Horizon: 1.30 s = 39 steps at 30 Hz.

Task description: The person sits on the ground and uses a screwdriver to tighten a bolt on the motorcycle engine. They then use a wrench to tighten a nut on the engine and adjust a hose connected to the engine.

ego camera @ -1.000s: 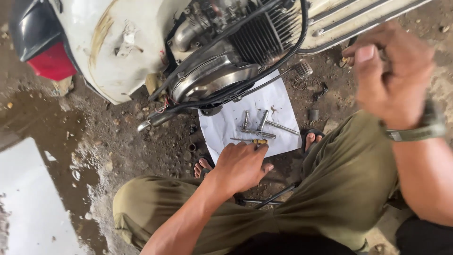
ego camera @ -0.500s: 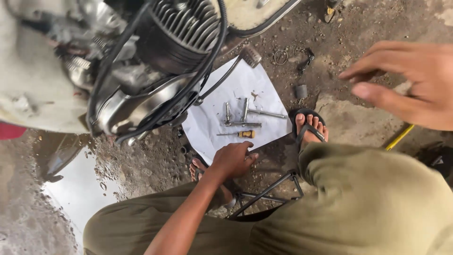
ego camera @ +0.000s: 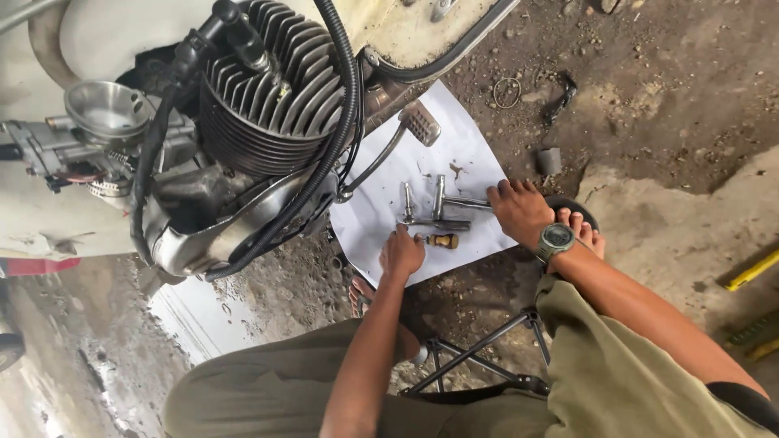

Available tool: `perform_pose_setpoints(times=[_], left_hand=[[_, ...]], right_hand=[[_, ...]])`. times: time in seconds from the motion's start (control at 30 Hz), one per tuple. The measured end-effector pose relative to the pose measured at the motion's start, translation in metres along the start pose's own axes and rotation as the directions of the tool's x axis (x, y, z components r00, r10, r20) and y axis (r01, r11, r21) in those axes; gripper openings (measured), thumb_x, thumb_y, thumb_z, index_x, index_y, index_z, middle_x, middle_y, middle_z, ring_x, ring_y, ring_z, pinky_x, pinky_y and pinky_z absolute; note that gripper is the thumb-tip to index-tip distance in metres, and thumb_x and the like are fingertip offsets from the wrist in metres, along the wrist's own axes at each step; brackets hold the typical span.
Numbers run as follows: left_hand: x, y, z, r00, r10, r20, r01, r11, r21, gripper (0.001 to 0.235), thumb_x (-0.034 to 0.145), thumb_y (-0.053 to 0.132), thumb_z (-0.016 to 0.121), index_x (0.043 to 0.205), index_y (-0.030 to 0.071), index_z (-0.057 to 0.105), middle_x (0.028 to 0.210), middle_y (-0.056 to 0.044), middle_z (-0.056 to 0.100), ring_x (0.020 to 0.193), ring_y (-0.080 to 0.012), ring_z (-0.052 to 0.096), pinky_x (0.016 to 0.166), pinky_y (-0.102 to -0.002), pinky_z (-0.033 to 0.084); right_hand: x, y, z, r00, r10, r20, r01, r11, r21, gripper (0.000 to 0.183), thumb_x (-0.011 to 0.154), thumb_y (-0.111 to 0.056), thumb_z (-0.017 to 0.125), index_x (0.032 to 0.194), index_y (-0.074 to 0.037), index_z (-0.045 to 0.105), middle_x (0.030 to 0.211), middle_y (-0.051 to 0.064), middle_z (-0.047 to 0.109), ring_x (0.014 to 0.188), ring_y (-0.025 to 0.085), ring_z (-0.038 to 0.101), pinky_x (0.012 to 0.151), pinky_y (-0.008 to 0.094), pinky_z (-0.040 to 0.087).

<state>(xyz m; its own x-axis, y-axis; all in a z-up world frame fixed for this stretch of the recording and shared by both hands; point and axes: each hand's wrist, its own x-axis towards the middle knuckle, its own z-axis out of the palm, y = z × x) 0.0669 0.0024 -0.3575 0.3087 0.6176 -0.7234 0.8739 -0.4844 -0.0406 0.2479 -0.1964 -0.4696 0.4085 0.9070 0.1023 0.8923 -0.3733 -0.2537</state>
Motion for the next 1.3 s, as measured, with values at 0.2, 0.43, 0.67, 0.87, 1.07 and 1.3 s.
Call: perform_pose_setpoints(times=[0.2,0.43,0.67,0.87,1.07,1.3], left_hand=[[0.029,0.005,0.029,0.939,-0.281,-0.199,0.151,0.855,-0.496,0.058,0.102,0.047,0.053,0.131,-0.003,0.049,0.126,-0.027,0.062,0.127,-0.0462,0.058,0.111,-0.058,0.041],[0.077,-0.017,0.052,0.89,-0.354,-0.287,0.182,0.854,-0.488,0.04,0.09,0.042,0.071,0.115,0.011,0.066,0.108,-0.011,0.073,0.113,-0.0368,0.067,0.104,-0.048,0.046],[0.039,0.0,0.007,0.906,-0.203,-0.372,0.033,0.909,-0.416,0.027,0.087,0.036,0.068,0.101,0.018,0.055,0.085,-0.006,0.075,0.083,-0.0274,0.076,0.084,-0.043,0.056],[-0.016,0.046,-0.042,0.887,-0.098,-0.451,-0.272,0.677,-0.684,0.024,0.101,0.025,0.063,0.111,0.006,0.051,0.089,-0.015,0.077,0.073,-0.019,0.073,0.077,-0.035,0.057],[-0.013,0.06,-0.05,0.941,-0.028,-0.336,-0.337,-0.04,-0.941,0.032,0.109,0.027,0.054,0.134,0.011,0.045,0.113,-0.02,0.071,0.089,-0.0191,0.071,0.081,-0.027,0.058],[-0.002,0.055,-0.043,0.973,-0.071,-0.222,-0.229,-0.113,-0.967,0.02,0.109,0.025,0.05,0.126,0.016,0.056,0.122,-0.017,0.073,0.095,-0.0166,0.071,0.08,-0.024,0.056]], right_hand=[[0.005,-0.008,0.017,1.0,-0.006,-0.002,0.006,0.998,0.063,0.025,0.084,-0.029,0.063,0.099,-0.009,0.06,0.098,0.009,0.054,0.089,0.03,0.065,0.073,0.039,0.051],[0.027,-0.047,-0.024,0.951,-0.111,0.29,0.05,0.976,0.211,0.029,0.093,-0.032,0.066,0.113,-0.011,0.063,0.115,0.01,0.049,0.108,0.03,0.06,0.089,0.038,0.052],[0.036,-0.075,0.027,0.961,-0.248,0.119,0.209,0.939,0.273,0.035,0.092,-0.04,0.066,0.111,-0.011,0.064,0.107,0.009,0.054,0.103,0.029,0.053,0.085,0.042,0.041],[0.05,-0.051,-0.02,0.932,-0.274,0.238,-0.029,0.596,0.803,0.046,0.097,-0.043,0.053,0.114,-0.001,0.05,0.09,0.023,0.064,0.091,0.049,0.064,0.078,0.058,0.047],[0.07,-0.021,-0.085,0.898,-0.079,0.433,-0.435,-0.006,0.9,0.035,0.104,-0.03,0.042,0.116,-0.001,0.057,0.076,0.025,0.067,0.069,0.039,0.064,0.063,0.052,0.053],[0.12,-0.016,-0.102,0.873,0.26,0.413,-0.127,-0.696,0.707,0.024,0.108,-0.011,0.039,0.131,-0.005,0.042,0.08,0.005,0.044,0.054,0.014,0.046,0.045,0.027,0.039]])
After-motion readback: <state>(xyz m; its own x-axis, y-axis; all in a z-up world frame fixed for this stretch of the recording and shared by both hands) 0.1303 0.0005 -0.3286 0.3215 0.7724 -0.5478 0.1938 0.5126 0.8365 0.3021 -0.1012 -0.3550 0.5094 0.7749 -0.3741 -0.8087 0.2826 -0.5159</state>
